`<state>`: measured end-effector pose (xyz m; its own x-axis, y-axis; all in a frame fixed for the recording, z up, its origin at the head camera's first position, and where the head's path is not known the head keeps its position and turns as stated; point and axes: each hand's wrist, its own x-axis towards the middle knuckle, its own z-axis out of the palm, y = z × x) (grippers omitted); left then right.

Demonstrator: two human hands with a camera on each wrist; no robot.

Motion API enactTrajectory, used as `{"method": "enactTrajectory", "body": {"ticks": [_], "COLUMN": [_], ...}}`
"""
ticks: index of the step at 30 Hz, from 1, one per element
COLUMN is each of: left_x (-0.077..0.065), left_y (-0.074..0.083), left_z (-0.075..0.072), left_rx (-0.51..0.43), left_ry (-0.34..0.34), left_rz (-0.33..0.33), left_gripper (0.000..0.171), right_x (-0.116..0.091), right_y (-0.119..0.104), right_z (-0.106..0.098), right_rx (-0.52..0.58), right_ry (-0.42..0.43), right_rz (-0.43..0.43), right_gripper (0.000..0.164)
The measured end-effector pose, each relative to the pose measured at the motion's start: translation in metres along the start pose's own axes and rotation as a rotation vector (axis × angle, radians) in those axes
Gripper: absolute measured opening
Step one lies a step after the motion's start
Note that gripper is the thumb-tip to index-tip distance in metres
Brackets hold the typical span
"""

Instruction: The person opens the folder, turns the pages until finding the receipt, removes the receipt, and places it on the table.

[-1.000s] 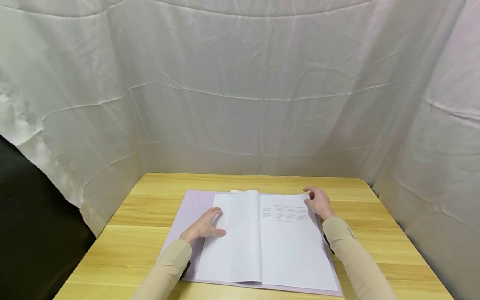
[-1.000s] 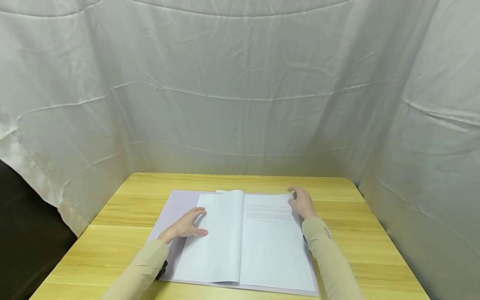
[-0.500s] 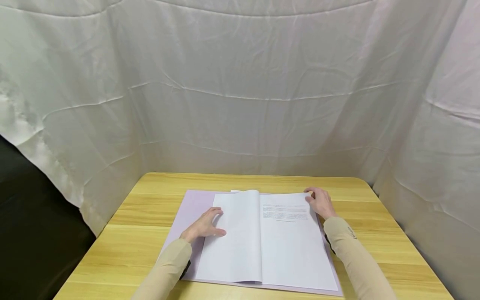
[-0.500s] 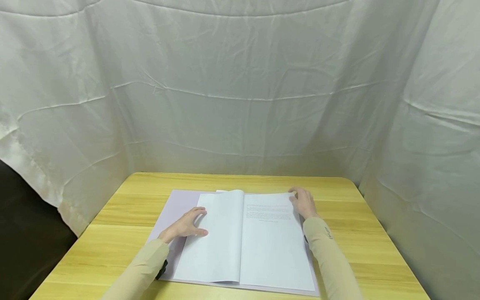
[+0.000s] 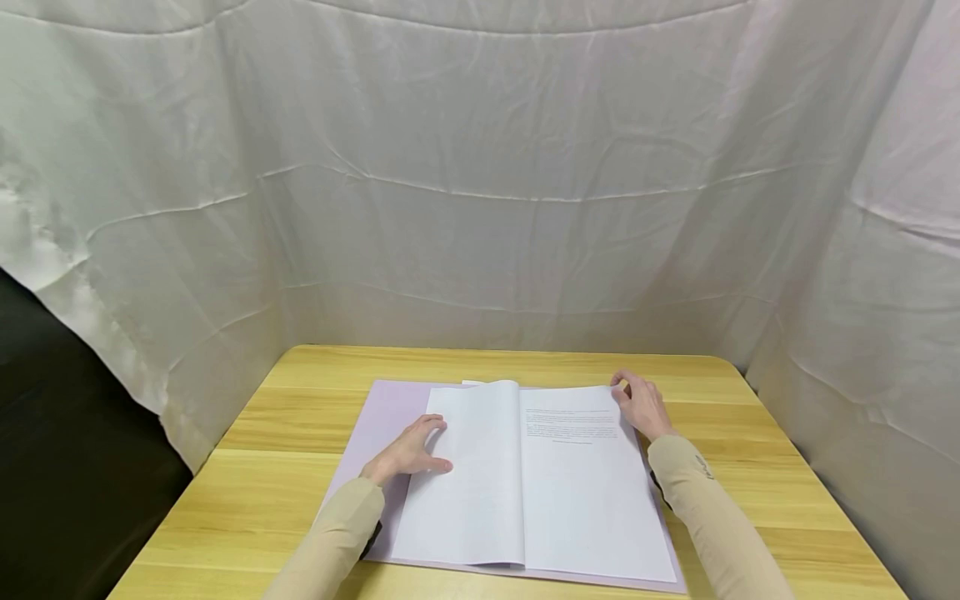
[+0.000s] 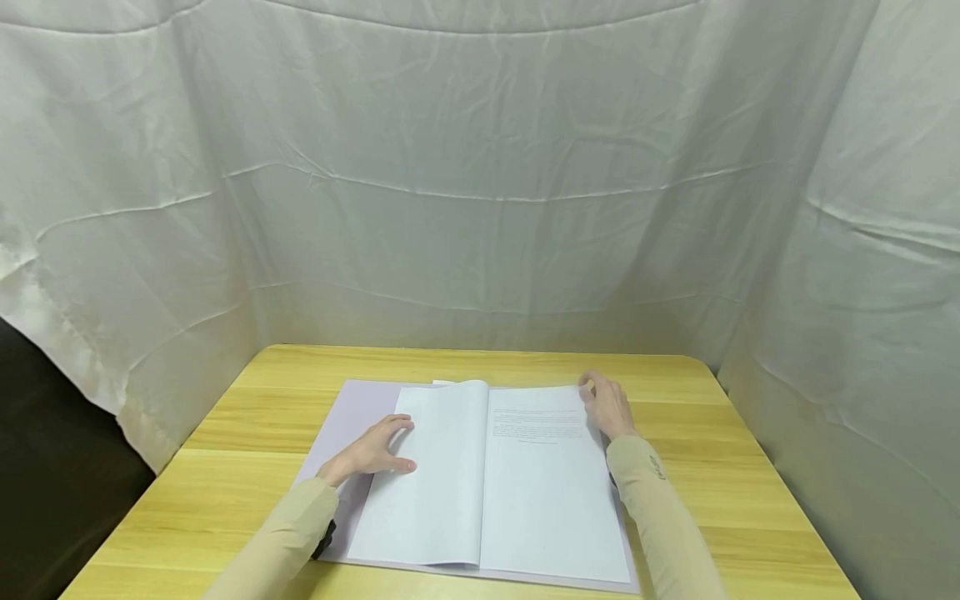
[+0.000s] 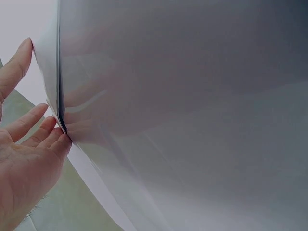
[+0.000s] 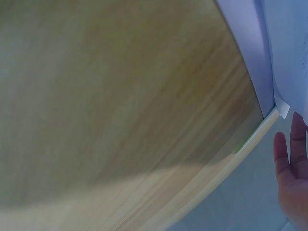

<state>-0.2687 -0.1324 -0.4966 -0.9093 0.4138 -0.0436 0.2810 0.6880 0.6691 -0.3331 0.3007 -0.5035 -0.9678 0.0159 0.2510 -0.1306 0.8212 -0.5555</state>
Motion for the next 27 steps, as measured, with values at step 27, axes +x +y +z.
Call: {"method": "enactTrajectory", "body": {"ticks": [27], "left_x": [0.007], "left_y": [-0.015], "left_z": [0.004], "left_rx": [0.019], "left_ry": [0.009], "left_rz": [0.056], "left_gripper": [0.075], "right_x": [-0.009], "right_y": [-0.006], "right_z": [-0.008], "right_rx": [0.188], "right_ry": [-0.067], "right_rz": [0.041], "right_gripper": [0.036]}}
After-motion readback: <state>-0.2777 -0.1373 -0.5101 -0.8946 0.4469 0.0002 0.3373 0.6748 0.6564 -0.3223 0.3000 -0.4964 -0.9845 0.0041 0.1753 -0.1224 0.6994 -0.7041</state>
